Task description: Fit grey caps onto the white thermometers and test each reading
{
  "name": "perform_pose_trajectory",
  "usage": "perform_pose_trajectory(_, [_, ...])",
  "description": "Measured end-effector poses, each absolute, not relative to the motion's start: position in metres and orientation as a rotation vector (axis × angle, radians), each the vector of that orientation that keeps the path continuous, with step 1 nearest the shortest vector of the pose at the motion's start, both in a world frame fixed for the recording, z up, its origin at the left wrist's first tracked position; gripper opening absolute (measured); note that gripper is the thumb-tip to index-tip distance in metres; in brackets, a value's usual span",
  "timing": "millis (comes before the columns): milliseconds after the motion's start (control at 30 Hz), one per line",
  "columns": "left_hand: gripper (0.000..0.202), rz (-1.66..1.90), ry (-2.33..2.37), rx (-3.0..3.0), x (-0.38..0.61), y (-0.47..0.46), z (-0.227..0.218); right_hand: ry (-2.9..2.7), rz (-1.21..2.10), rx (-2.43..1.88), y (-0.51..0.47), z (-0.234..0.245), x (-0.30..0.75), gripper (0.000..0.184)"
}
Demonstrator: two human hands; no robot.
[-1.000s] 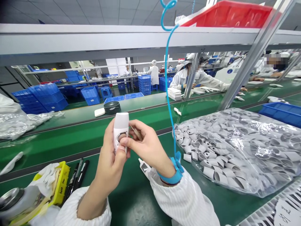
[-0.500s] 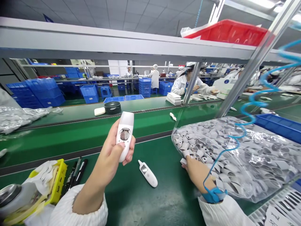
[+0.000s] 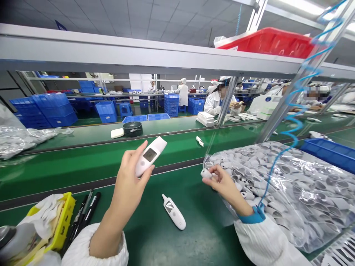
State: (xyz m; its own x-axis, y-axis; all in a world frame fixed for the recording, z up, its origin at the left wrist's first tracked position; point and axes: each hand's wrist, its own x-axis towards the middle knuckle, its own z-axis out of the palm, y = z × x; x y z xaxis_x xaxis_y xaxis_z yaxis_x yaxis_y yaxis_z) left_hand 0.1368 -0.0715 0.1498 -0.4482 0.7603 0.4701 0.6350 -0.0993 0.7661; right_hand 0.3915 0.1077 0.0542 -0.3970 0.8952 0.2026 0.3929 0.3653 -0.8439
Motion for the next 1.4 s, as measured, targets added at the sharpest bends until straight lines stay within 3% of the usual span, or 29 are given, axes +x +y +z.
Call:
perform_pose_trajectory(133, [0.046, 1.518, 2.216, 1.467, 0.099, -0.04, 0.13, -1.715, 1.132, -0.907, 0.131, 0.08, 0.37, 0.055])
perform_pose_trajectory(233, [0.038, 1.41, 2.339, 1.241, 0.054, -0.019, 0.096, -1.649, 1.138, -0.892, 0.157, 0.092, 0.354, 0.051])
perform_pose_trajectory(433, [0.037, 1.23, 2.568, 0.926, -0.006, -0.009, 0.022, -1.765, 0.988, -1.309, 0.232, 0.085, 0.313, 0.033])
perform_pose_trajectory(700, [0.037, 1.129, 2.773, 0.85, -0.031, -0.015, -0.01, -2.073, 0.585, -1.808, 0.286, 0.062, 0.275, 0.038])
perform_pose_trajectory(1033, [0.032, 1.553, 2.446, 0.925, -0.008, 0.002, 0.003, -2.232, 0.549, -1.632, 0.249, 0.076, 0.233, 0.034])
perform_pose_trajectory(1267, [0.036, 1.473, 1.695, 0.908, 0.033, 0.001, 0.056, -2.346, 1.074, -0.967, 0.171, 0.137, 0.217, 0.02])
perform_pose_trajectory(1400, [0.05, 1.361, 1.244, 0.989, 0.058, -0.023, 0.104, -2.219, 1.338, -0.624, 0.123, 0.168, 0.225, 0.027])
